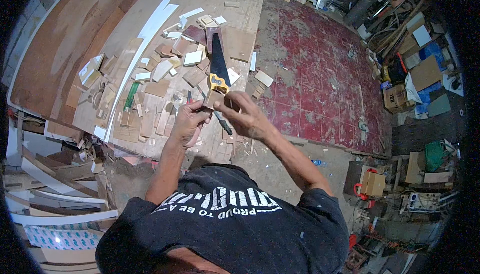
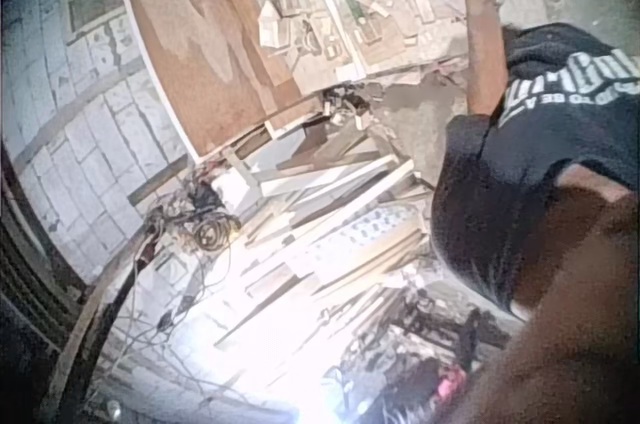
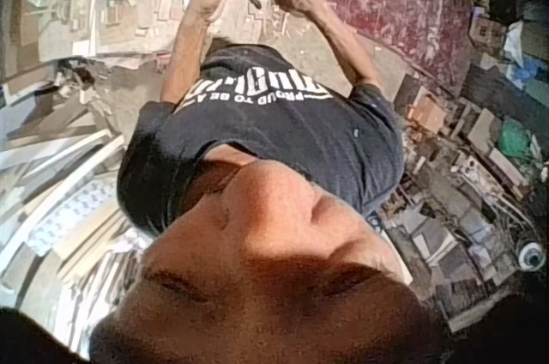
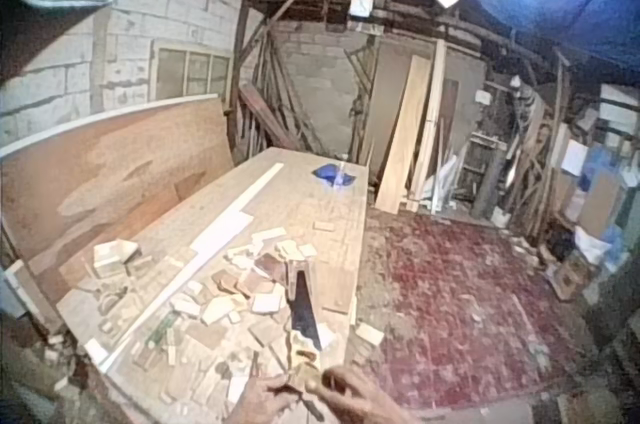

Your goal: The recorder is assembling and gluing small pieces of wood in a workshop environment.

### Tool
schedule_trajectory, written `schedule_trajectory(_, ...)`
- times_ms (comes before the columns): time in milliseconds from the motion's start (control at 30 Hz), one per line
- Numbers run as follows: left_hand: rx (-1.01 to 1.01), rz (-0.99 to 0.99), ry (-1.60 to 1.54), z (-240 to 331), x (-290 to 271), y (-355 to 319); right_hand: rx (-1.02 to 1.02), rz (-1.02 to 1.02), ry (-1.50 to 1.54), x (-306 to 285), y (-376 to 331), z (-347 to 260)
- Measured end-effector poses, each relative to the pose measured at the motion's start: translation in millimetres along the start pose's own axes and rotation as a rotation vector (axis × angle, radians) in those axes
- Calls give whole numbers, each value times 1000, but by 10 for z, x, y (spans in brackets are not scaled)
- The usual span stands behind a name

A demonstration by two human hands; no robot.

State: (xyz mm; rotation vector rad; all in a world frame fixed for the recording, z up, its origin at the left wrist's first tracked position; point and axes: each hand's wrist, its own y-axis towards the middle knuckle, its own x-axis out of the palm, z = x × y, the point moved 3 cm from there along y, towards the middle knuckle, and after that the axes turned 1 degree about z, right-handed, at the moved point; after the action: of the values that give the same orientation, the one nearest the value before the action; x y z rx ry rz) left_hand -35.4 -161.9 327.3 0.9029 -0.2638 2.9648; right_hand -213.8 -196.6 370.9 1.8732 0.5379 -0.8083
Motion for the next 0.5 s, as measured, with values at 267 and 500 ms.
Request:
schedule_trajectory(267,6,-37,44,-3,-36,26,27,80,-68,-95,75,172)
schedule_trajectory(500,-4,-2,-63,70,-22,52,104,164,22,-18,57,89)
